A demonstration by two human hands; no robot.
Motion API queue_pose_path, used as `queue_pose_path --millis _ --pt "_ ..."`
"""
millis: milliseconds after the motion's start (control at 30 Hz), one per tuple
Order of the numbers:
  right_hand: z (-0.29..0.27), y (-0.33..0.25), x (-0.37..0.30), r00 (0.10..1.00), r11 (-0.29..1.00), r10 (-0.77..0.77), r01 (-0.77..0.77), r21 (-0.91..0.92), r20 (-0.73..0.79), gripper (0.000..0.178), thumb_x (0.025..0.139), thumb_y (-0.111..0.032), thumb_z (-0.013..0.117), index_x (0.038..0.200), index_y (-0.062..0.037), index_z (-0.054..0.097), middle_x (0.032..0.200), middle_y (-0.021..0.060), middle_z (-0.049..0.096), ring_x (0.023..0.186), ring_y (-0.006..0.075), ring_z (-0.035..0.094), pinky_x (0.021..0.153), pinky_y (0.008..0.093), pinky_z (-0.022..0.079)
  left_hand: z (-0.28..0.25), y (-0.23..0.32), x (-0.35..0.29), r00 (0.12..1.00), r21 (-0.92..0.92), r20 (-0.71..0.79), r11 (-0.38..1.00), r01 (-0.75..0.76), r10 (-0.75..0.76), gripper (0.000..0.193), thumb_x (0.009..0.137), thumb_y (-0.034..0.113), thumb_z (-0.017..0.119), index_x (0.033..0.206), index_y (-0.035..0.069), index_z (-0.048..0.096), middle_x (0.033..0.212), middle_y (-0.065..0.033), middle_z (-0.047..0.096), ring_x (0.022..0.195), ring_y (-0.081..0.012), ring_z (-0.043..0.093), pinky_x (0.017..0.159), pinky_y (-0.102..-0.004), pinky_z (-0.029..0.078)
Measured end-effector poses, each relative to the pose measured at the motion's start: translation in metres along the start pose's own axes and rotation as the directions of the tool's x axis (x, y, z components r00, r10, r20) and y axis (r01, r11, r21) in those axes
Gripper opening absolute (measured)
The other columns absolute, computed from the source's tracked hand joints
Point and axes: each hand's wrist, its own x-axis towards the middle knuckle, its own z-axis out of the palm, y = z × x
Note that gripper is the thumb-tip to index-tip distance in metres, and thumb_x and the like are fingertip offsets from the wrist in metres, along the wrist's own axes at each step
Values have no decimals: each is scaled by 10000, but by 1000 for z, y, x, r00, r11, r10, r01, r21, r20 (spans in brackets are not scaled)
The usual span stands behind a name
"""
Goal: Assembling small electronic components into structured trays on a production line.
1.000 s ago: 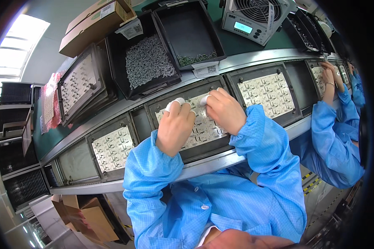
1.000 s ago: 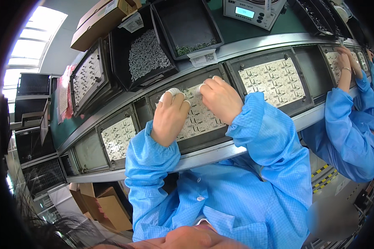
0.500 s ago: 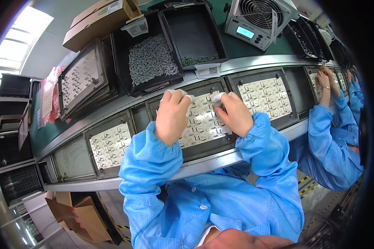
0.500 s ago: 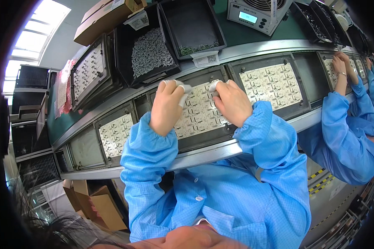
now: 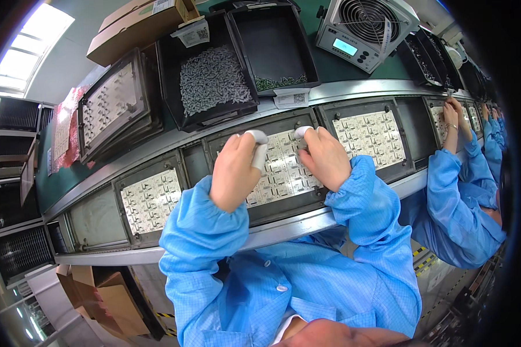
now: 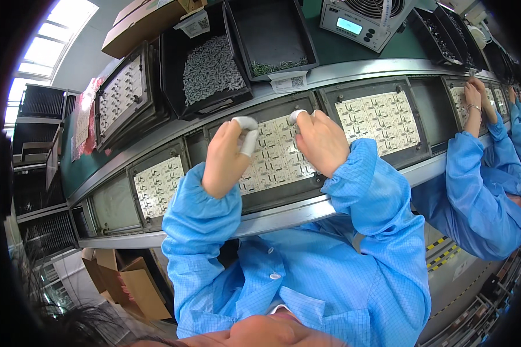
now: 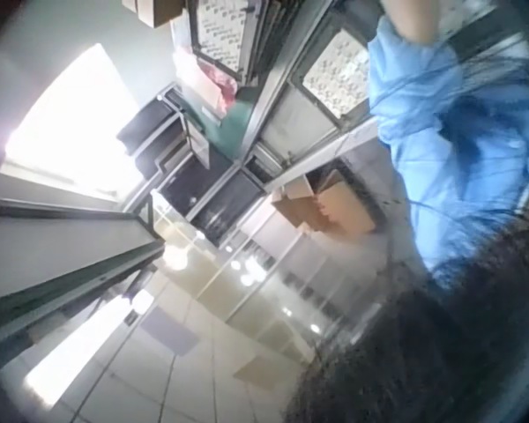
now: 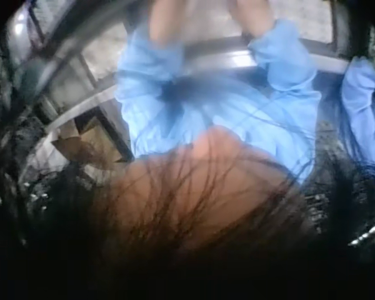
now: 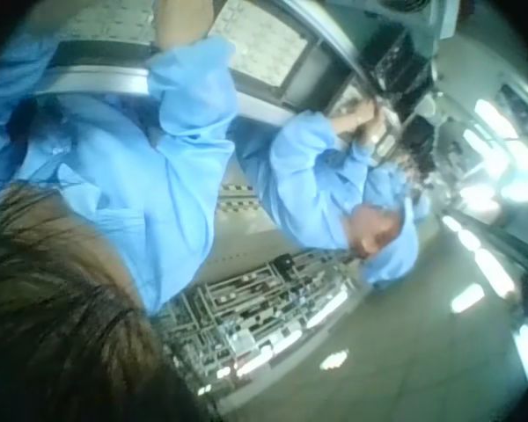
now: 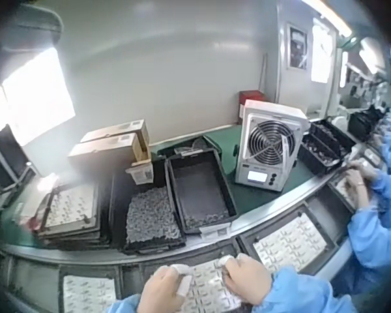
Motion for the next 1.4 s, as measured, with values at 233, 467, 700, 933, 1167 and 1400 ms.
queue_pose_path --millis 233,467,700,933,1167,1400 --pt "-2 2 9 984 984 -172 173 -34 44 193 765 -69 708 940 -81 630 886 88 599 900 276 570 770 383 503 -8 -11 -37 977 -292 129 936 199 -168 161 860 -23 669 1014 24 674 935 -135 671 819 -257 650 743 -325 534" --pt "39 -16 36 957 935 -287 273 -225 -32 186 746 -178 750 833 -70 626 886 66 564 896 269 557 763 387 498 5 -15 -37 993 -122 115 992 -27 41 254 764 -68 678 993 33 642 942 -139 618 873 -350 576 770 -431 506" --pt "37 -9 40 972 973 -226 222 -64 -66 171 755 -138 737 842 -62 612 906 94 578 925 299 552 793 400 494 10 -25 -31 964 110 216 977 -181 154 299 688 -82 679 959 32 631 1039 -149 524 913 -380 475 784 -444 468" --pt "40 -10 36 977 969 -213 209 -134 -14 185 767 -124 721 859 -36 585 910 118 577 910 307 545 805 405 492 11 -25 -31 976 74 168 985 -155 141 247 716 -33 721 939 65 682 1033 -126 560 926 -362 491 802 -435 463" --pt "41 -4 32 972 966 -230 223 -130 -41 207 783 -84 696 929 -36 557 907 114 582 892 306 554 793 397 497 10 -21 -32 971 158 199 974 -162 130 227 732 6 757 943 73 707 1068 -113 596 986 -357 511 846 -425 465" --pt "31 -1 25 973 974 -221 216 -64 -72 200 779 -16 658 965 -48 590 924 101 586 922 303 558 814 396 501 10 -13 -31 957 221 196 942 -254 212 305 624 -56 650 915 34 669 1016 -130 532 928 -347 503 774 -408 501"
